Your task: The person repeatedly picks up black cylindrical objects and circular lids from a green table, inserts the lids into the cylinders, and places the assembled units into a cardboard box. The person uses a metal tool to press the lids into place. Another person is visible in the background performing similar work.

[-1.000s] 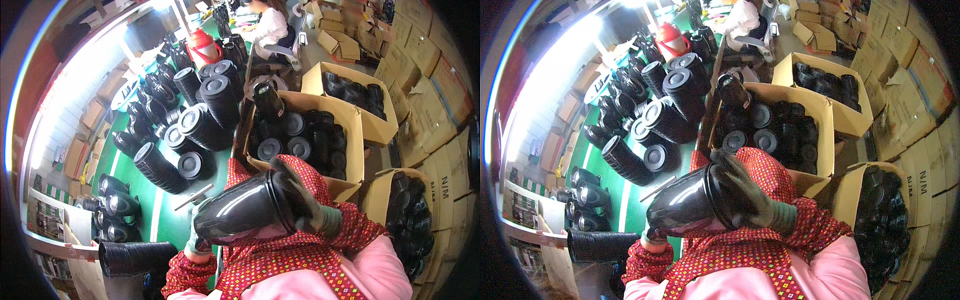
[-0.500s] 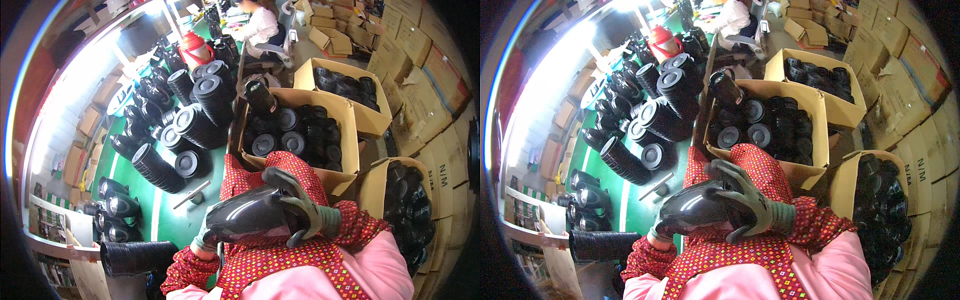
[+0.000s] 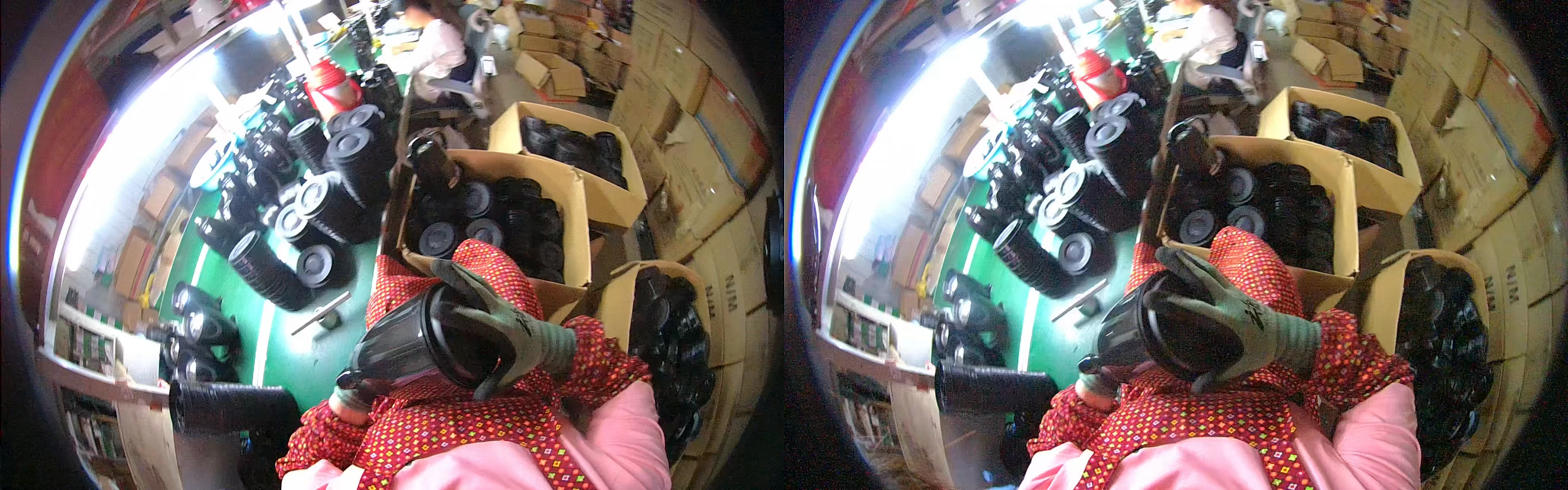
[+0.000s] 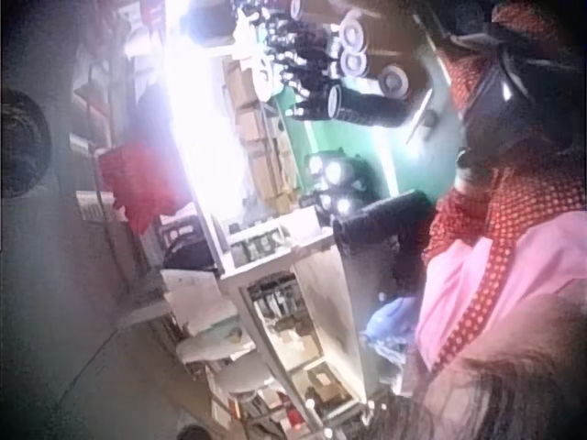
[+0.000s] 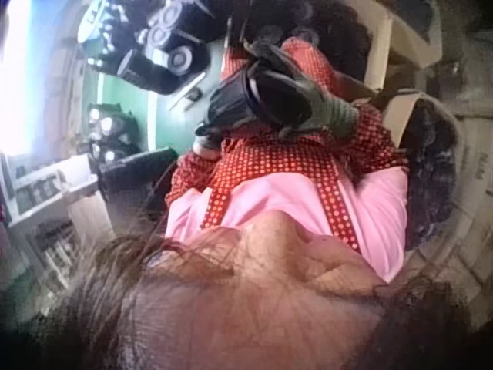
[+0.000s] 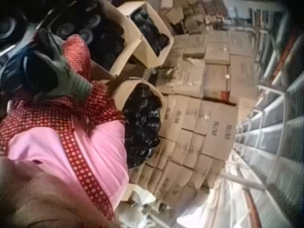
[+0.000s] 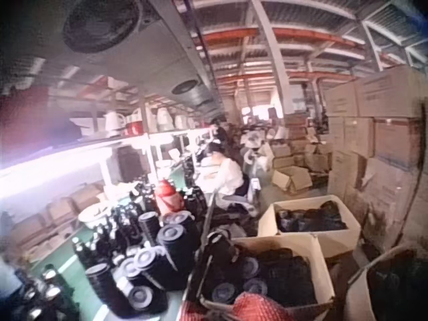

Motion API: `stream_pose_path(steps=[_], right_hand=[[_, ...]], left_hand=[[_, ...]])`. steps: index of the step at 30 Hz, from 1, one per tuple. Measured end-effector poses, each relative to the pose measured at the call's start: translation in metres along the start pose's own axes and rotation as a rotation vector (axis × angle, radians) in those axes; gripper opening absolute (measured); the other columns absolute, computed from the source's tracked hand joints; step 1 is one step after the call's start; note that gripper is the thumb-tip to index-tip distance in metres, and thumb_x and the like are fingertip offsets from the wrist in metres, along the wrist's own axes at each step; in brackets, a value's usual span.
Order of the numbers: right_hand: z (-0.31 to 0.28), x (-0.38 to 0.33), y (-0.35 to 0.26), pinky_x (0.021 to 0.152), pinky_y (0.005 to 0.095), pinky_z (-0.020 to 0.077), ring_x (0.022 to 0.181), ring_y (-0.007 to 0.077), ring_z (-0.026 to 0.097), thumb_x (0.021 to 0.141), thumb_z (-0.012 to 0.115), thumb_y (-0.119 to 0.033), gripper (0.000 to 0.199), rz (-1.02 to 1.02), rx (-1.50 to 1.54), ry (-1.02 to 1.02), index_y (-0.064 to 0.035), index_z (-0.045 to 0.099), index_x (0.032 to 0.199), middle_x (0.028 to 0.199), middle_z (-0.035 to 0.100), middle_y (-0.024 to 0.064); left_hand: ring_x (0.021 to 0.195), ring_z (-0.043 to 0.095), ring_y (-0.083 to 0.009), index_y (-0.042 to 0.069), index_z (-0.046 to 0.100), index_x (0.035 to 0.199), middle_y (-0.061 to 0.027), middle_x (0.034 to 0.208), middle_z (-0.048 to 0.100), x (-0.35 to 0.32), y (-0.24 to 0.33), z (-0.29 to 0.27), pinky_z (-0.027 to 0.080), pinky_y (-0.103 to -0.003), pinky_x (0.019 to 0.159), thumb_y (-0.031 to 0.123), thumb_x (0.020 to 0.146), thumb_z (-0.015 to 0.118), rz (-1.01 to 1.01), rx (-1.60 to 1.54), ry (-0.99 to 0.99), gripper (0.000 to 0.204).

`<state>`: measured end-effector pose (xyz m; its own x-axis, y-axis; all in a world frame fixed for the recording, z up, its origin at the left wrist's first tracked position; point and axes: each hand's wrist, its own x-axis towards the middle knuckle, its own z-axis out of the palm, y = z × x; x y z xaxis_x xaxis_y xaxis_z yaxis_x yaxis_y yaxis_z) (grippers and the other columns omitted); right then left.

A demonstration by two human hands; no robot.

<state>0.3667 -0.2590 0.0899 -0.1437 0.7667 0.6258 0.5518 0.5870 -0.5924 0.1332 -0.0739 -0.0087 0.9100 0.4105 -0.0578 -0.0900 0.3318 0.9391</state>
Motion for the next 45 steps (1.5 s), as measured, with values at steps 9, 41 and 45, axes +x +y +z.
stream_pose_path(steps=[9, 41, 45], right_hand=[[-0.008, 0.017, -0.015, 0.124, 0.0602, 0.027, 0.148, 0.0541, 0.034, 0.072, 0.087, -0.062, 0.104, 0.026, -0.146, 0.052, -0.0096, 0.053, 0.154, 0.16, 0.037, 0.0321], [0.032, -0.022, 0.203, 0.116, 0.0352, 0.0434, 0.138, 0.0196, 0.054, 0.107, 0.058, -0.01, 0.051, 1.092, 0.752, 0.0, -0.0023, 0.048, 0.156, 0.16, 0.048, 0.0125], [0.016, 0.014, 0.188, 0.125, 0.0512, 0.0323, 0.15, 0.0424, 0.041, 0.097, 0.067, -0.013, 0.067, 0.517, -0.262, -0.04, -0.0116, 0.046, 0.16, 0.166, 0.04, 0.0201]], left_hand=[[0.121, 0.067, -0.0273, -0.001, 0.062, 0.135, -0.0194, 0.134, 0.068, 0.022, -0.055, 0.012, 0.051, -0.04, 0.109, 0.018, 0.097, 0.066, -0.019, 0.029, 0.075, 0.042], [0.105, 0.073, -0.0415, 0.006, 0.061, 0.146, -0.0248, 0.121, 0.071, 0.006, 0.01, -0.192, 0.057, -0.043, 0.093, 0.003, 0.088, 0.074, -0.102, 1.438, 0.307, 0.06], [0.109, 0.073, -0.032, 0.002, 0.067, 0.138, -0.0176, 0.126, 0.07, 0.058, 0.061, -0.106, 0.057, -0.035, 0.094, -0.007, 0.088, 0.071, 0.113, 1.334, 0.299, 0.051]])
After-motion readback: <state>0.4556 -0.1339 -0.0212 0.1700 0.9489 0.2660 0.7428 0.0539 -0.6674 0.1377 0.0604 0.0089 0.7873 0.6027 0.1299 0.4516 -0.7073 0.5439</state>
